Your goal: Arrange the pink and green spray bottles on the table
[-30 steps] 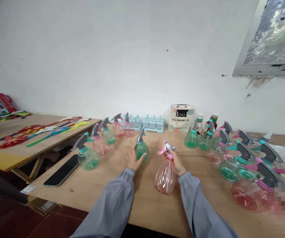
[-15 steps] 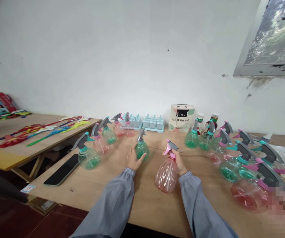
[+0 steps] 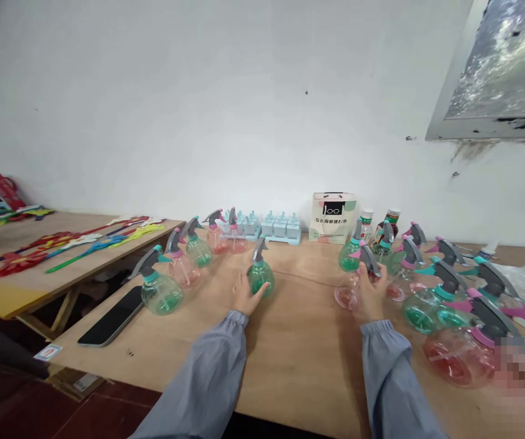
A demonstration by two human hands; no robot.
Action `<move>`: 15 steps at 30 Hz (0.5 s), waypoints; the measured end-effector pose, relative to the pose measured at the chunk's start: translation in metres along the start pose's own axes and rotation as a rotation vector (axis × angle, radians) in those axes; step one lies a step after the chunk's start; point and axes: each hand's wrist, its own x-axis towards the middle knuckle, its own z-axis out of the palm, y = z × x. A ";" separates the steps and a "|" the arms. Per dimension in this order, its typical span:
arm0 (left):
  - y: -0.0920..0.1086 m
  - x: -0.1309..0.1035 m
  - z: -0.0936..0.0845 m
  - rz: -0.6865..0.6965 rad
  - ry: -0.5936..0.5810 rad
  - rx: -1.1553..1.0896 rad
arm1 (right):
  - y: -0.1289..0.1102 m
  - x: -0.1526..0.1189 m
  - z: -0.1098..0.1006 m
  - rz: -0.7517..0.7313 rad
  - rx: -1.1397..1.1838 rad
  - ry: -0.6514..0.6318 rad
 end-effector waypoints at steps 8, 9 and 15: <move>0.002 0.000 -0.002 -0.013 -0.021 -0.004 | 0.044 0.048 0.004 -0.212 -0.318 0.019; 0.002 0.000 -0.002 -0.015 -0.023 -0.004 | 0.047 0.054 0.005 -0.224 -0.339 0.025; 0.003 -0.001 -0.004 -0.010 -0.035 -0.012 | 0.037 0.048 0.001 -0.282 -0.322 0.062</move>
